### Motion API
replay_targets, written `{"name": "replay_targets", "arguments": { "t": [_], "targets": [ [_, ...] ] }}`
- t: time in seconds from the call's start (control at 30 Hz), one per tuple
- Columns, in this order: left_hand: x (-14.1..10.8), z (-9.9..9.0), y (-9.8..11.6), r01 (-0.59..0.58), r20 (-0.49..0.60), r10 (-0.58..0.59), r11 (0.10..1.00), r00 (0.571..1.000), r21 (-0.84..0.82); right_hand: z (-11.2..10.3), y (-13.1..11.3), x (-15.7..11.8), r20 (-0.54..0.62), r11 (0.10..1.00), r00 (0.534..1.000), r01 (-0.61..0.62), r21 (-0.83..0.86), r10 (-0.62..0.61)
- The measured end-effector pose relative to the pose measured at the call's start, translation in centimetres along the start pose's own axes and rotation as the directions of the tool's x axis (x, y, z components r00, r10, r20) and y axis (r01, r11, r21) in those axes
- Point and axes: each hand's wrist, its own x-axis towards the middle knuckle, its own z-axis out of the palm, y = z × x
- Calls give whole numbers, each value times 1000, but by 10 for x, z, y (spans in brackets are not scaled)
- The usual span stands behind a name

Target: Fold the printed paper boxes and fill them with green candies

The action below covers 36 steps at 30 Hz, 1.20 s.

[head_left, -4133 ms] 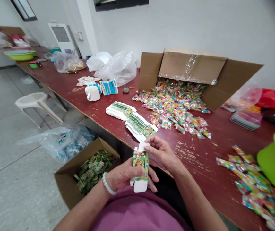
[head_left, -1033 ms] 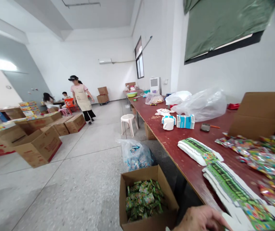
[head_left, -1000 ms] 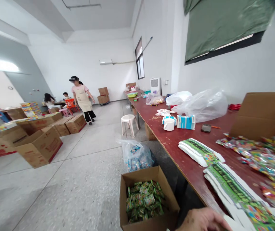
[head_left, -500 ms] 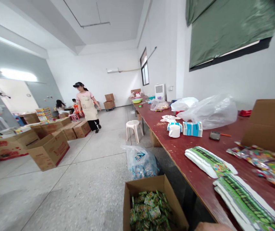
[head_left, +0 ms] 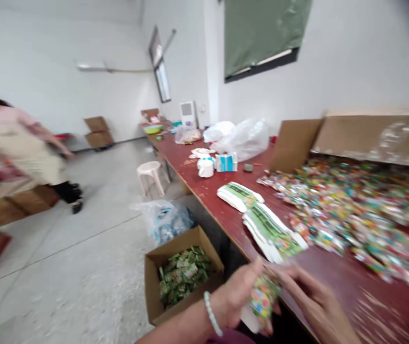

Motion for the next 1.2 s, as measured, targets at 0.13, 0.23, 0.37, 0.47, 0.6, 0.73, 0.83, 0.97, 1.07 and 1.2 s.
{"name": "replay_targets", "arguments": {
  "t": [0.13, 0.23, 0.37, 0.47, 0.6, 0.73, 0.83, 0.97, 1.07, 1.2],
  "targets": [
    [-8, 5, 15, -54, -15, 56, 989, 998, 136, -1, -7, 6, 39, 982, 996, -90, 164, 85],
    [-9, 6, 20, -52, 11, 50, 984, 999, 170, -2, -10, 7, 50, 962, 991, -135, 237, 127],
    [-6, 0, 20, -83, 24, 80, 969, 996, 233, 1, -11, 7, 35, 948, 988, -151, 279, 147],
    [-3, -6, 19, -97, 25, 94, 956, 995, 276, 3, -12, 8, -22, 970, 994, -100, 221, 107],
    [-1, -11, 18, -96, 0, 100, 952, 995, 291, 4, -17, 4, 23, 999, 1000, -17, 49, 16],
    [3, -12, 15, -58, -59, 68, 984, 996, 166, 20, -17, -7, 18, 988, 989, 147, -49, -146],
    [5, -13, 11, -10, -87, 10, 1000, 996, -3, 27, -1, -4, -33, 967, 972, 230, -108, -235],
    [2, -16, 3, 39, -9, -40, 992, 999, -119, -15, 30, 31, -156, 936, 973, 109, -334, -169],
    [-1, -25, -9, 34, 49, -30, 996, 998, -80, -71, 50, 70, -412, 776, 899, -154, -612, -147],
    [-4, -52, -18, 112, 182, -125, 991, 975, 76, -120, 70, 106, -478, 719, 870, -256, -646, -120]
  ]
}}
